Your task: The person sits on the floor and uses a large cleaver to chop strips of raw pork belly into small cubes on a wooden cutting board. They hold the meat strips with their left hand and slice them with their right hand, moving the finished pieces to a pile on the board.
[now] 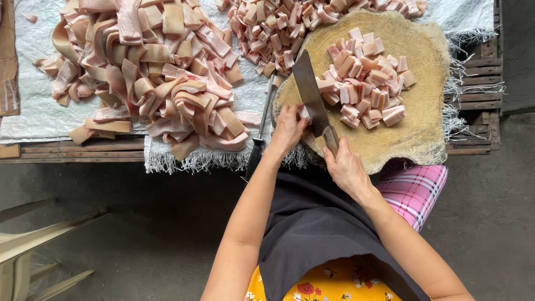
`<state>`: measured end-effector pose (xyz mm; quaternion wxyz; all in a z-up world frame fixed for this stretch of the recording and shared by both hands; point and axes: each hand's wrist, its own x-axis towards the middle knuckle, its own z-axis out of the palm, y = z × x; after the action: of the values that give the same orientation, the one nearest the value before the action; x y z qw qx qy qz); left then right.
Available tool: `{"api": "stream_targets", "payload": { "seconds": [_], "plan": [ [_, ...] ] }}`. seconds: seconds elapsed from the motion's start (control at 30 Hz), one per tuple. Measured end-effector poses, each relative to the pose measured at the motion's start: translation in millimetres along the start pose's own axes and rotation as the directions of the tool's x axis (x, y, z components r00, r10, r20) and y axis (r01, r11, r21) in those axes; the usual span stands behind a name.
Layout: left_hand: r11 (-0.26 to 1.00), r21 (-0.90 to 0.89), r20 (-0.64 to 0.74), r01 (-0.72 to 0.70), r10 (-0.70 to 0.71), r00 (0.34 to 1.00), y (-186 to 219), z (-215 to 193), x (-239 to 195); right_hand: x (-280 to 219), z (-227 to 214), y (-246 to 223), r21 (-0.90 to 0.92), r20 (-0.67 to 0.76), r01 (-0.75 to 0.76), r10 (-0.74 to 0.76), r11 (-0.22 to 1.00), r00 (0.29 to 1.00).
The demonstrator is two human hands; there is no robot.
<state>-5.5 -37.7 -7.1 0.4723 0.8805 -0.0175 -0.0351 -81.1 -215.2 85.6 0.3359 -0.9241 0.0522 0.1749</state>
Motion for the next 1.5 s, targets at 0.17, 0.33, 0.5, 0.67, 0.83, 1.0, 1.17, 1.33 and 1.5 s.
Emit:
{"api": "stream_targets", "payload": {
  "seconds": [0.17,0.33,0.5,0.67,0.83,1.0,1.17,1.33,1.5],
  "plan": [
    [1.0,-0.012,-0.028,0.012,-0.012,1.0,-7,7,4,49,8,2,0.043,-0.029,0.041,-0.04,0.998,0.999],
    [0.999,0.042,-0.038,-0.007,0.009,0.999,-5,9,2,87,-3,-22,0.259,0.118,-0.139,0.112,0.956,0.987],
    [0.998,0.047,-0.044,-0.032,0.034,0.998,4,17,-15,80,-44,19,0.673,0.329,-0.289,0.075,0.681,0.941],
    [0.977,-0.184,-0.071,0.107,-0.122,0.99,23,36,-8,66,-78,90,0.888,0.272,-0.32,0.183,0.33,0.945],
    [1.0,0.029,-0.192,0.01,-0.004,0.981,45,85,-11,51,-121,128,0.766,-0.033,-0.155,0.279,0.624,0.96],
    [0.895,0.41,-0.247,-0.177,0.296,0.923,69,143,-23,12,-133,136,0.133,-0.287,-0.297,0.323,0.946,0.902],
    [0.871,0.487,-0.213,-0.067,0.192,0.958,81,179,2,16,-98,115,0.115,-0.151,-0.39,0.404,0.914,0.902],
    [0.851,0.492,-0.414,-0.186,0.416,0.81,65,182,51,50,-79,85,0.196,-0.169,-0.273,0.306,0.942,0.937],
    [0.803,0.595,-0.401,-0.039,0.338,0.851,33,144,99,82,-66,45,0.342,-0.065,-0.279,0.319,0.897,0.946]
  ]
}}
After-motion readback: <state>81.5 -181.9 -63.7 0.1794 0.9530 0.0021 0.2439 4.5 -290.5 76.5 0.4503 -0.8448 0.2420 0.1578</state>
